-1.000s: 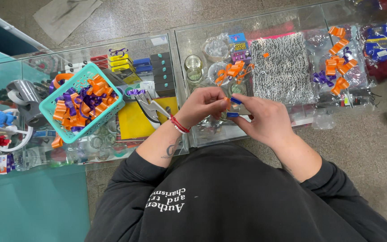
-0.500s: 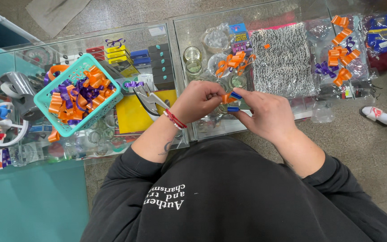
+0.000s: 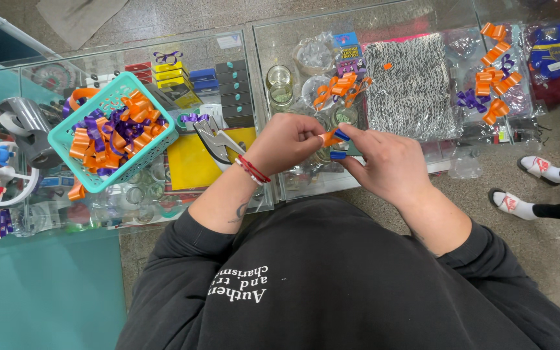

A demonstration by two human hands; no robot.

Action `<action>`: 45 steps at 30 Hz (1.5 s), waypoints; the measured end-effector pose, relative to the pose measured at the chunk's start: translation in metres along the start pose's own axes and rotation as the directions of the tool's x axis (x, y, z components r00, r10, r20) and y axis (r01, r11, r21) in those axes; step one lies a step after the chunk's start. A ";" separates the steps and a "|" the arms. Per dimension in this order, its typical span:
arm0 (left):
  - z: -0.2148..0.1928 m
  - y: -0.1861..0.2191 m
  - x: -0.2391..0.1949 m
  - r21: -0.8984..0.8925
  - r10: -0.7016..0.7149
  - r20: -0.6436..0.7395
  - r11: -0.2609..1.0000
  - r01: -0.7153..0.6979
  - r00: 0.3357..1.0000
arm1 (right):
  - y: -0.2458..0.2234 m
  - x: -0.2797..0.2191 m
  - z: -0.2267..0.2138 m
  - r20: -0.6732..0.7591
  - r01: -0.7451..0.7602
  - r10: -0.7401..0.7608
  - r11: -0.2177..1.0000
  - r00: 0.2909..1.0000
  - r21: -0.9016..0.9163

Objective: The person assembles small decorative bows by folding orange and purple ribbons and securing them with a stapler. They repeatedly pick up ribbons, fold them into bow shapes, and staple the center before placing the finished bows on the glass counter.

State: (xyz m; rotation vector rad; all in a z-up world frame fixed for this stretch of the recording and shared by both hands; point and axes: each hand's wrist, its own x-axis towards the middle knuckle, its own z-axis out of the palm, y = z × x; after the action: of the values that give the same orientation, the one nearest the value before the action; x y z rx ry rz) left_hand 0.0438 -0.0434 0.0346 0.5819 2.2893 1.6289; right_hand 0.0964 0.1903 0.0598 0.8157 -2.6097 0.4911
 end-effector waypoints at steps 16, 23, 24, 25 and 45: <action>0.000 0.003 0.005 0.173 -0.153 0.094 0.975 0.135 0.984 | 0.001 -0.008 0.014 0.059 0.035 -0.026 0.986 0.998 -0.160; -0.001 0.003 0.004 -0.009 -0.258 0.131 0.965 0.261 0.957 | 0.004 -0.010 0.024 0.057 0.052 -0.041 0.978 0.997 -0.201; -0.001 0.003 0.003 -0.036 -0.274 0.132 0.959 0.281 0.953 | 0.003 -0.011 0.025 0.061 0.050 -0.038 0.978 0.997 -0.204; -0.001 0.004 0.003 -0.062 -0.287 0.132 0.953 0.297 0.949 | 0.003 -0.010 0.025 0.064 0.048 -0.036 0.977 0.997 -0.210; -0.002 0.006 0.005 0.021 -0.270 0.126 0.963 0.270 0.955 | -0.003 -0.005 0.021 0.082 0.043 -0.027 0.978 0.996 -0.205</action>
State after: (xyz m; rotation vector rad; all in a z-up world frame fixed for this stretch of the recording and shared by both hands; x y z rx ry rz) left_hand 0.0395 -0.0416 0.0410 0.3436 2.1695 1.4162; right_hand 0.0969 0.1813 0.0404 0.8248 -2.6564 0.1755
